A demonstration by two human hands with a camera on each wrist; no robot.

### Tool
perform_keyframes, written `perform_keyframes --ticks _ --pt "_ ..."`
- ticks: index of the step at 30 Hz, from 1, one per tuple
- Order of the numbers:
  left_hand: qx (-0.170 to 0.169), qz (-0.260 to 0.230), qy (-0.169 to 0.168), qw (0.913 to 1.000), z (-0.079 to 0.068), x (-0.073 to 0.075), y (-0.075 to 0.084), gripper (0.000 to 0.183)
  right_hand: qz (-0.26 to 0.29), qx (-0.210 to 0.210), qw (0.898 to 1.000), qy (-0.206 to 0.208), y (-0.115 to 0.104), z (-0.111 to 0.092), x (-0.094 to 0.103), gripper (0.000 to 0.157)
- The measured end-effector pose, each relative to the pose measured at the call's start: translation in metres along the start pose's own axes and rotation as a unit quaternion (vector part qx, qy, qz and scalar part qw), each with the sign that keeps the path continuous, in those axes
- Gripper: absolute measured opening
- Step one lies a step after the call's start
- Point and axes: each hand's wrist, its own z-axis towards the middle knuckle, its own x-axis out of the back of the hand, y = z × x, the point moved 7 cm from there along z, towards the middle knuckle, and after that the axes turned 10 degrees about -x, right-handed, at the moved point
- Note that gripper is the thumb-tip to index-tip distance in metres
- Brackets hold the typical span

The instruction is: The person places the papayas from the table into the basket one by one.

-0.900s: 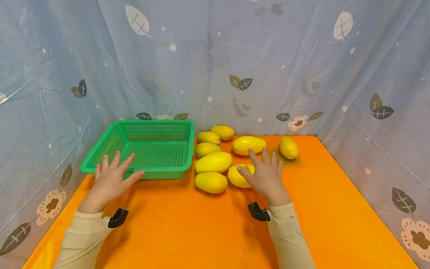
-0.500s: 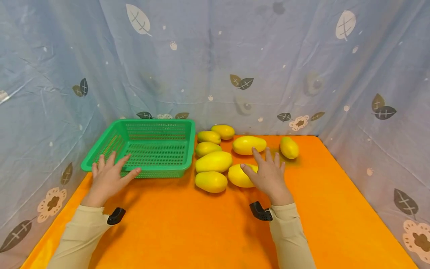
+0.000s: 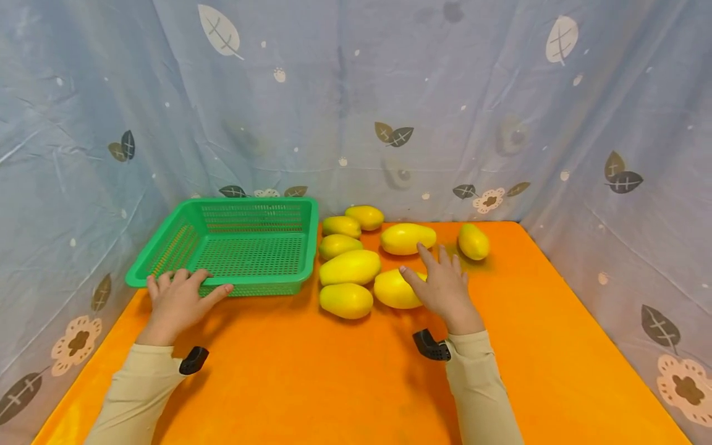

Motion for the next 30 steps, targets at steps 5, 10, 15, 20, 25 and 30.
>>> perform_keyframes --ticks 5,10,15,20,25,30 --pt "-0.005 0.003 0.01 0.9999 0.001 0.002 0.002 0.072 0.02 0.01 1.0 -0.013 -0.001 0.001 0.003 0.082" --pt "-0.008 0.001 0.012 0.9999 0.002 0.002 0.003 0.071 0.037 0.016 0.999 -0.03 -0.001 0.002 0.001 0.08" --pt "-0.004 -0.003 0.007 1.0 0.0 0.0 0.002 0.073 0.049 0.029 0.997 -0.05 -0.001 0.01 -0.007 0.078" --pt "-0.009 0.002 0.008 0.9999 -0.001 -0.001 0.001 0.074 0.035 0.067 0.994 -0.076 -0.004 0.027 -0.016 0.074" --pt "-0.006 0.013 0.006 0.9999 -0.002 -0.002 0.001 0.073 -0.003 0.073 0.986 -0.151 -0.002 0.043 -0.03 0.072" --pt "-0.008 0.01 0.014 0.9998 -0.002 -0.001 0.001 0.073 -0.029 0.109 0.974 -0.196 0.0 0.05 -0.037 0.072"
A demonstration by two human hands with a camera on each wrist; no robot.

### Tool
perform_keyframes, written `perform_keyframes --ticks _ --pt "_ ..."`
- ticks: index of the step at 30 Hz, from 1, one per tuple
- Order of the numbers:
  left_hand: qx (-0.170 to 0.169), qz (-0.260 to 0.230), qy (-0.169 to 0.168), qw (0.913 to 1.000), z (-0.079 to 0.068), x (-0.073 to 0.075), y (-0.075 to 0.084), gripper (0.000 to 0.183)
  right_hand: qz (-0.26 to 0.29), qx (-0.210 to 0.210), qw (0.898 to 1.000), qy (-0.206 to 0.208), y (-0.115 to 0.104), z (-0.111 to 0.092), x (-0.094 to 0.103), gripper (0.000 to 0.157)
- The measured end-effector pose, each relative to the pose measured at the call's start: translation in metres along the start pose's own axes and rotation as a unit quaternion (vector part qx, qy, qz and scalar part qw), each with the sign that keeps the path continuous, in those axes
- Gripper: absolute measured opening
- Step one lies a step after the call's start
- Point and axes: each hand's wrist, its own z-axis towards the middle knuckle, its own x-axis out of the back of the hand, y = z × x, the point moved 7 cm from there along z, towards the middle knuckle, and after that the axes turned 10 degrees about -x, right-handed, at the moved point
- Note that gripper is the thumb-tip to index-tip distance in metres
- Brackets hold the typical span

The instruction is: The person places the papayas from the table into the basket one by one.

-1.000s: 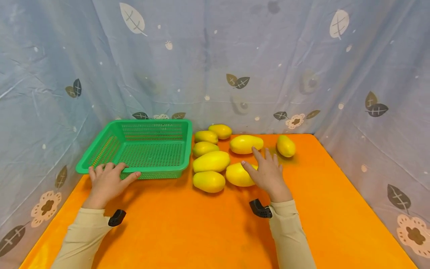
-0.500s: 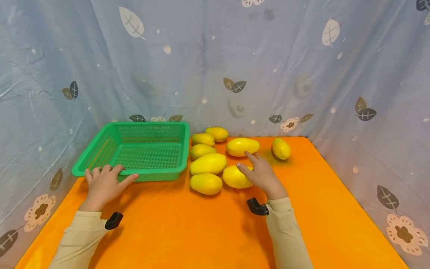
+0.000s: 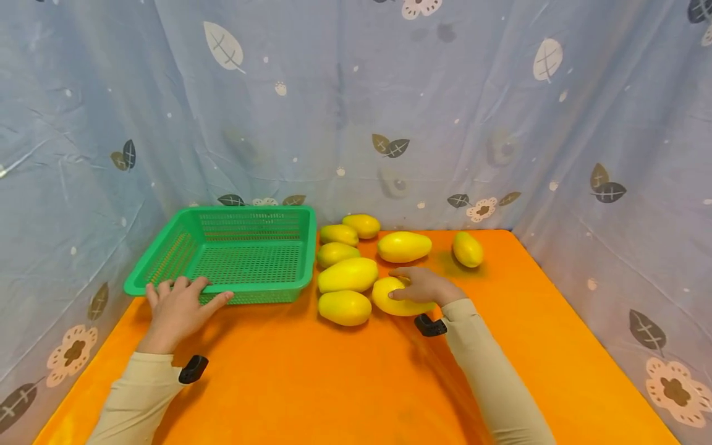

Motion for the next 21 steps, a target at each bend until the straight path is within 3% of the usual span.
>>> perform_keyframes --ticks 10,17,21 --pt "0.002 -0.002 0.002 1.0 -0.001 0.0 0.0 0.073 0.034 -0.029 0.998 -0.038 0.016 0.008 -0.001 0.081" --pt "0.008 -0.003 0.001 1.0 -0.002 0.001 -0.001 0.073 0.026 -0.024 0.998 -0.048 0.018 0.011 0.001 0.081" --pt "0.006 -0.005 0.0 1.0 -0.001 -0.001 0.001 0.072 0.064 -0.044 0.995 -0.065 0.027 0.009 0.001 0.083"
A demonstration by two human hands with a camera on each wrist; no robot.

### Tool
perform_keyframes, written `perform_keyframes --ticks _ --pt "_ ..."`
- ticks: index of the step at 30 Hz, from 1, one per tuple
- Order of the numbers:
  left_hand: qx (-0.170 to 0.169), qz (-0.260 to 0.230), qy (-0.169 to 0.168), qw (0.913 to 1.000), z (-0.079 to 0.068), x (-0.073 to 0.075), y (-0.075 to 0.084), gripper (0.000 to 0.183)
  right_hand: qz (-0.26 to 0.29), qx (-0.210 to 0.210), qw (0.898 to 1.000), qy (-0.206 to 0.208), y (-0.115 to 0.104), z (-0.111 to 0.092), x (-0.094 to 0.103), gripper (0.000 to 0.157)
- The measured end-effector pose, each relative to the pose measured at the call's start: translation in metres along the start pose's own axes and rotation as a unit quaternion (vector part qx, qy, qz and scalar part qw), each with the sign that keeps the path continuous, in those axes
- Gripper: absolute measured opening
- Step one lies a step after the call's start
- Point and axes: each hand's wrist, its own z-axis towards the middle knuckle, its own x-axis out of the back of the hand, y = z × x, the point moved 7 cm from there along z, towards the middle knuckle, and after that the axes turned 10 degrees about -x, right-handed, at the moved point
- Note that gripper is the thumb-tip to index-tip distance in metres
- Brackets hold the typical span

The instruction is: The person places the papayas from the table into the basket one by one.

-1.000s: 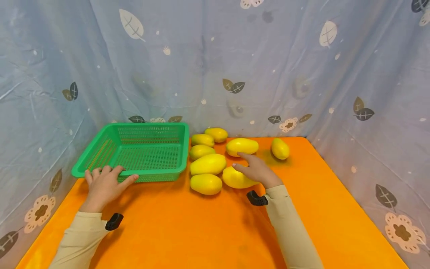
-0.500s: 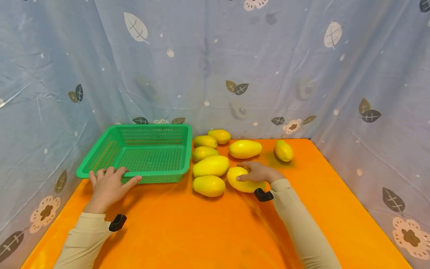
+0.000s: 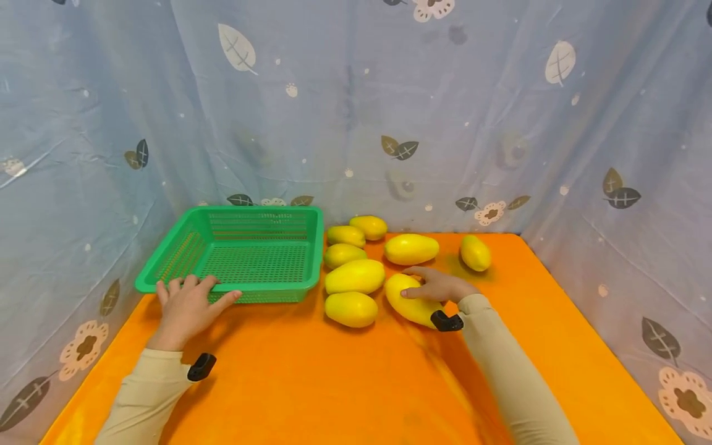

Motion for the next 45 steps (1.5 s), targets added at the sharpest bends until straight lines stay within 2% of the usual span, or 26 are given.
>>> perform_keyframes --ticks 3,6,9,12,14,16,19,21,23,26,30,35,39,45 --pt "-0.001 0.004 0.0 1.0 0.002 -0.001 -0.001 0.071 0.031 -0.016 0.999 -0.003 0.002 -0.003 0.008 0.087" --pt "0.001 0.006 -0.001 1.0 0.003 0.0 -0.003 0.069 0.051 -0.017 0.999 0.006 -0.013 -0.007 0.027 0.09" --pt "0.003 0.008 0.001 1.0 0.002 0.001 -0.004 0.069 0.078 0.008 0.997 0.023 -0.051 -0.007 0.046 0.086" --pt "0.007 0.012 0.0 0.9999 0.002 0.002 -0.006 0.069 0.114 0.047 0.992 0.036 -0.105 0.0 0.055 0.08" --pt "0.008 0.015 0.001 0.9998 0.002 0.002 -0.007 0.068 0.146 0.07 0.986 0.038 -0.144 0.008 0.052 0.078" --pt "0.009 0.017 0.001 0.9998 0.002 0.0 -0.007 0.067 0.189 0.083 0.978 0.028 -0.18 0.02 0.041 0.074" --pt "0.01 0.014 0.001 0.9998 0.003 -0.004 -0.005 0.067 0.26 0.08 0.962 0.008 -0.223 0.043 0.012 0.073" --pt "0.01 0.012 0.002 0.9999 0.004 -0.008 -0.001 0.068 0.303 0.067 0.951 -0.01 -0.24 0.06 -0.011 0.075" --pt "0.01 0.01 0.002 0.9999 0.004 -0.013 0.003 0.068 0.335 0.041 0.941 -0.024 -0.247 0.075 -0.034 0.079" --pt "0.009 0.008 0.005 0.9999 0.004 -0.017 0.009 0.067 0.345 0.003 0.938 -0.029 -0.245 0.092 -0.061 0.081" --pt "0.011 0.004 0.012 0.9999 0.003 -0.017 0.011 0.065 0.303 -0.03 0.952 -0.021 -0.239 0.106 -0.082 0.08" --pt "0.011 0.004 0.025 0.9996 0.002 -0.01 0.005 0.065 0.285 -0.03 0.958 -0.027 -0.244 0.111 -0.094 0.078" --pt "0.015 0.012 0.029 0.9994 0.002 -0.003 -0.003 0.066 0.295 -0.013 0.955 -0.034 -0.255 0.113 -0.097 0.077" --pt "0.014 0.012 0.029 0.9994 0.002 -0.002 -0.003 0.065 0.31 -0.006 0.951 -0.015 -0.252 0.109 -0.094 0.075"
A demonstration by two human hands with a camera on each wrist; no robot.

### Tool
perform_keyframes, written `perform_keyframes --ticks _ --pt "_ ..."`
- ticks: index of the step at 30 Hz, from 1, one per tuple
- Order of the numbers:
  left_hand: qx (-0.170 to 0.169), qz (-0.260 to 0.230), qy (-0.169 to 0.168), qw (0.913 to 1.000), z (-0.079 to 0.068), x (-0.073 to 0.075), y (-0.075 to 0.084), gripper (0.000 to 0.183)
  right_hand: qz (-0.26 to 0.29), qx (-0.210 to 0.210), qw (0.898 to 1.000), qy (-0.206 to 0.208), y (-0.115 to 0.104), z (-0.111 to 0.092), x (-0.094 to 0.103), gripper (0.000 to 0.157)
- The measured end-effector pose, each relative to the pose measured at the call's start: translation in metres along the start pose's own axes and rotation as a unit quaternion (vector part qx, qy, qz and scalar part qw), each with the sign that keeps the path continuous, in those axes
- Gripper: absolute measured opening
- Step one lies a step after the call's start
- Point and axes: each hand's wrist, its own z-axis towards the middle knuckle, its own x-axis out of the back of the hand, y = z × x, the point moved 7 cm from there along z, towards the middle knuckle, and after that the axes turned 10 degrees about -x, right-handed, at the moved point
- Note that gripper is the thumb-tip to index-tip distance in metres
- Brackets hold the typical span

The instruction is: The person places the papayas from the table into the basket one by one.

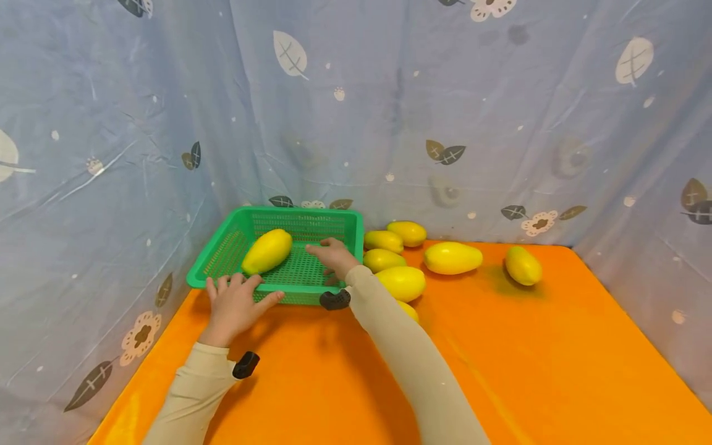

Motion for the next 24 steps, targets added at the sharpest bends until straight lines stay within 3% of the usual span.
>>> perform_keyframes --ticks 8,13,19,24 --pt "0.0 0.002 -0.006 1.0 0.0 -0.001 0.0 0.065 0.013 0.025 1.0 0.004 0.0 -0.005 0.006 0.069" --pt "0.002 -0.005 -0.012 0.9999 0.0 -0.003 0.001 0.065 0.028 0.043 0.999 -0.009 -0.006 -0.024 0.021 0.066" --pt "-0.004 -0.008 -0.002 1.0 0.0 -0.001 0.0 0.064 0.026 0.063 0.998 0.013 -0.015 -0.062 0.077 0.067" --pt "-0.011 -0.014 0.004 0.9998 -0.001 0.0 -0.003 0.065 0.003 0.062 0.996 0.057 -0.001 -0.091 0.135 0.068"
